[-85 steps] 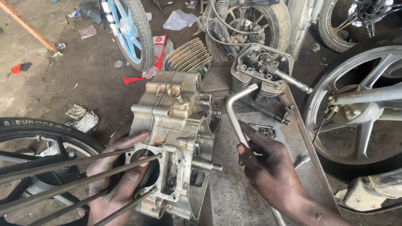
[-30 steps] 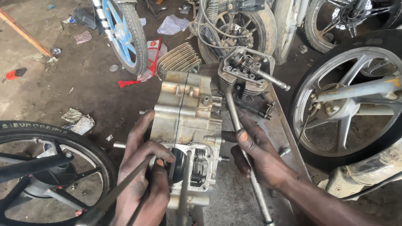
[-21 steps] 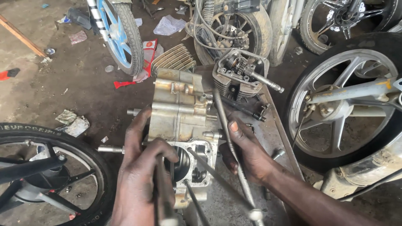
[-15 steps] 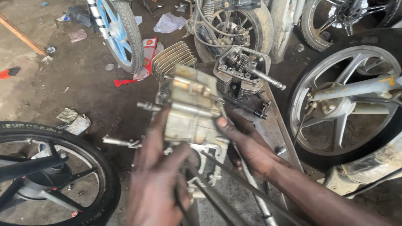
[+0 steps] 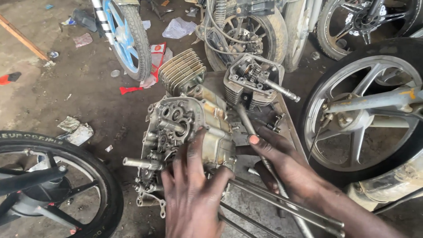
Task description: Finalizing the assembly of a motorcycle engine by manipulating the crankcase and internal gear components.
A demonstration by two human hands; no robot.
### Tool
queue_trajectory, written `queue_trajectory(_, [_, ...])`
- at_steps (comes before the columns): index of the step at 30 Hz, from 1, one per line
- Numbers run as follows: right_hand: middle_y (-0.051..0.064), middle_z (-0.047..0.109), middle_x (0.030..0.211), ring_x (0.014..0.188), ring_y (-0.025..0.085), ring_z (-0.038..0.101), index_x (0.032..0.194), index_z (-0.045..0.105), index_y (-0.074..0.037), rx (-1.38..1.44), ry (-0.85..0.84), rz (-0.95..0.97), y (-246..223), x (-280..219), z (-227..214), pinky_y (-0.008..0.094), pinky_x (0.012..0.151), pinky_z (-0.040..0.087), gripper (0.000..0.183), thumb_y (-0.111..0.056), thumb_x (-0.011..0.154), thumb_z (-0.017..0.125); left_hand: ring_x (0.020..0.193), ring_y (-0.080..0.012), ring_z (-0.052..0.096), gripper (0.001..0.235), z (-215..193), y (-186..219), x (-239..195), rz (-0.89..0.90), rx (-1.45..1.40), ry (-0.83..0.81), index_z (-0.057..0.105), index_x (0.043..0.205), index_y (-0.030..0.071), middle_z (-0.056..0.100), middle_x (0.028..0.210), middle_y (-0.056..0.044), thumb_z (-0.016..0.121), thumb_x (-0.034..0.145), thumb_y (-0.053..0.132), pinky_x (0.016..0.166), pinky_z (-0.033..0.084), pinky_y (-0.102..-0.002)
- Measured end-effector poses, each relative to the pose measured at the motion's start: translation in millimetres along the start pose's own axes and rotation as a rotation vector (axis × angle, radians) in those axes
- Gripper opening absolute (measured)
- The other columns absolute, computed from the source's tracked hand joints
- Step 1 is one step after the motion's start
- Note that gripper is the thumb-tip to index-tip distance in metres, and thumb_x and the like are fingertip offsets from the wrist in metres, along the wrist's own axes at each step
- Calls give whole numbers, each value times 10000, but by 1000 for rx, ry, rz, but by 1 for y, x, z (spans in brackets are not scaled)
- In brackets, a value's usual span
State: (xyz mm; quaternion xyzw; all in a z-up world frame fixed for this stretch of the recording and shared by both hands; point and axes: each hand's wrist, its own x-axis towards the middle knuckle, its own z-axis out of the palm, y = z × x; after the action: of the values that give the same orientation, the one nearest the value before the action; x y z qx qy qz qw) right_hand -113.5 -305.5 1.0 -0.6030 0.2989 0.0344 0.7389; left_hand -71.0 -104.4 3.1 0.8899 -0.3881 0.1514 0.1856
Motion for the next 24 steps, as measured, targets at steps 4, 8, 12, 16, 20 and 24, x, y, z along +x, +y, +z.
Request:
queue_trajectory(4, [123,731,687,299,118,391,1622,411,-176,42,58,20,-13,-1,5,279,245,342,886,-418,824,712,1370,-524,400,671,2,4,2,19,-2,-10,613,938,225,232,1640,-223,875,336,88,701,499,-654])
queue_trajectory(8, [214,877,1134,333,136,381,1594,427,-206,8,114,82,-34,-13,15,273,294,310,758,-287,870,634,1384,-537,380,864,5,5,0,1,-39,18,597,1157,272,190,1653,-225,873,376,26,859,470,-737])
queue_trajectory(12, [210,884,988,387,214,382,1639,359,-260,-345,75,28,-44,-21,1,359,340,353,769,-333,904,571,1381,-514,371,885,2,0,-1,18,-78,-8,607,1195,262,162,1642,-246,890,389,29,908,445,-724])
queue_trajectory(16, [171,801,816,333,81,500,1461,582,-4,-73,-381,-290,-39,-11,-40,180,228,395,613,-354,958,595,1396,-474,356,876,-2,4,3,11,-137,20,620,1216,278,194,1620,-240,824,428,-45,963,396,-715])
queue_trajectory(20, [96,798,931,471,68,606,1577,376,-123,-350,-714,-366,-57,-36,-44,184,316,532,903,-620,906,716,1330,-435,431,644,-2,10,5,-49,-107,87,665,1177,315,326,1567,-167,805,610,42,838,440,-612])
queue_trajectory(24, [-15,825,726,418,53,514,1549,515,-78,-453,-703,-340,-69,-52,-38,234,325,365,914,-356,777,919,1320,-435,444,484,-9,15,8,-62,-75,134,675,1102,242,393,1537,-169,702,653,65,778,407,-550])
